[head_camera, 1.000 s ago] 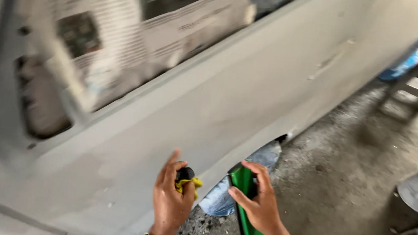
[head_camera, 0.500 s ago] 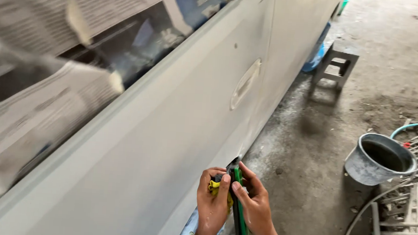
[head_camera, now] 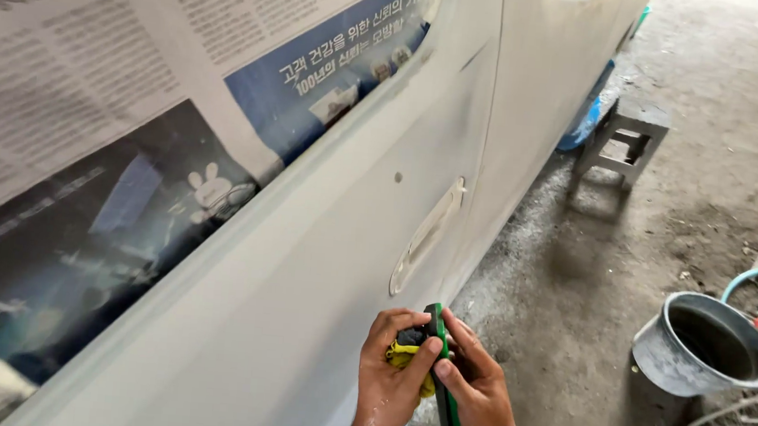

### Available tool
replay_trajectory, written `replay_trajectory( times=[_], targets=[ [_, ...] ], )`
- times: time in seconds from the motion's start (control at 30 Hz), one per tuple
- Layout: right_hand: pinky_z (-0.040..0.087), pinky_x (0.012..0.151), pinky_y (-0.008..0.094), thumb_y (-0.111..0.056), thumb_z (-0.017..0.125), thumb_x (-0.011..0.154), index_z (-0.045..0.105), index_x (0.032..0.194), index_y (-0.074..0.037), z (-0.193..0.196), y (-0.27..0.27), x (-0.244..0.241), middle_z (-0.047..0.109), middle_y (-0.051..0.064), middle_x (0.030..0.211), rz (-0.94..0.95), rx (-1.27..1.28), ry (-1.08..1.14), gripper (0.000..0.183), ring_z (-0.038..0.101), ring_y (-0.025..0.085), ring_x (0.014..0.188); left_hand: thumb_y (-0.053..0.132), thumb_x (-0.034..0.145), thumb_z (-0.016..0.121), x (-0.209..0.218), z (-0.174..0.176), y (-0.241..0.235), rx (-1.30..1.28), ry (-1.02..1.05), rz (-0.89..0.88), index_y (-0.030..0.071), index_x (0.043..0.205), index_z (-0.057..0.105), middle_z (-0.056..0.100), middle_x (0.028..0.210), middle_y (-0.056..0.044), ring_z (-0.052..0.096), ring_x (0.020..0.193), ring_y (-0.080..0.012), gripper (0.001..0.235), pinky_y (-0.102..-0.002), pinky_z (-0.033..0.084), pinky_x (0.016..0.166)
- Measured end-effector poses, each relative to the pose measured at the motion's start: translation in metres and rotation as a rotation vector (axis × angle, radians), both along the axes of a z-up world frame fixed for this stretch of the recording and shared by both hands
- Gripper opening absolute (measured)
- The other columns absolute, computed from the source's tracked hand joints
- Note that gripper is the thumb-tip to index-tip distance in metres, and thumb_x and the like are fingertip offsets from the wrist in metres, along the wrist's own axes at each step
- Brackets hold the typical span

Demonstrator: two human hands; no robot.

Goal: The person sands the front bumper and side panel of a white car using a green sanding block and a yellow cloth. They work on the lower edge of the bumper and the area around the door handle, occasionally wiping the surface with the cloth.

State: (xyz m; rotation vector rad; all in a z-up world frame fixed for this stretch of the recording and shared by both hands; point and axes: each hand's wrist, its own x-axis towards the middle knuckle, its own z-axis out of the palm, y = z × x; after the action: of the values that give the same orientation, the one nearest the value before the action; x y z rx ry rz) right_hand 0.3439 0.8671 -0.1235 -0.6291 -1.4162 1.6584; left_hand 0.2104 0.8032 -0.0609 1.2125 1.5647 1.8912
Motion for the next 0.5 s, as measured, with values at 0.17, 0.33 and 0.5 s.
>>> replay_trajectory(
  times=[0.17,0.33,0.5],
  targets=[
    [0.041,0.109,0.032,-0.014,0.064,0.097,0.037,0.159,-0.001,-0.013,0.050,0.012,0.057,0.014,0.147,0.201,-0.128,0.117,0.068,0.054,0.018,0.129,0.007,0.087,0.078,0.014,0.007,0.034,0.098,0.002,0.082,0.004,0.107,0.070,0.066,0.117,-0.012,0.067,0.108,-0.0220,0.022,-0.033,0.055,0.092],
    [0.042,0.110,0.034,-0.015,0.067,0.094,0.038,0.156,0.002,-0.008,0.102,0.021,0.055,0.014,0.150,0.262,-0.089,0.127,0.071,0.054,0.018,0.132,0.005,0.087,0.078,0.036,0.008,0.072,0.137,-0.031,0.168,0.003,0.105,0.070,0.065,0.116,-0.014,0.067,0.107,-0.0249,0.020,-0.036,0.055,0.092],
    [0.046,0.105,0.033,-0.016,0.075,0.087,0.038,0.157,0.001,-0.002,0.141,0.018,0.060,0.016,0.144,0.361,0.054,0.030,0.081,0.059,0.017,0.125,0.006,0.086,0.080,0.031,0.026,0.090,0.081,0.118,0.277,0.003,0.105,0.068,0.067,0.113,-0.015,0.069,0.105,-0.0267,0.023,-0.037,0.055,0.092]
  ],
)
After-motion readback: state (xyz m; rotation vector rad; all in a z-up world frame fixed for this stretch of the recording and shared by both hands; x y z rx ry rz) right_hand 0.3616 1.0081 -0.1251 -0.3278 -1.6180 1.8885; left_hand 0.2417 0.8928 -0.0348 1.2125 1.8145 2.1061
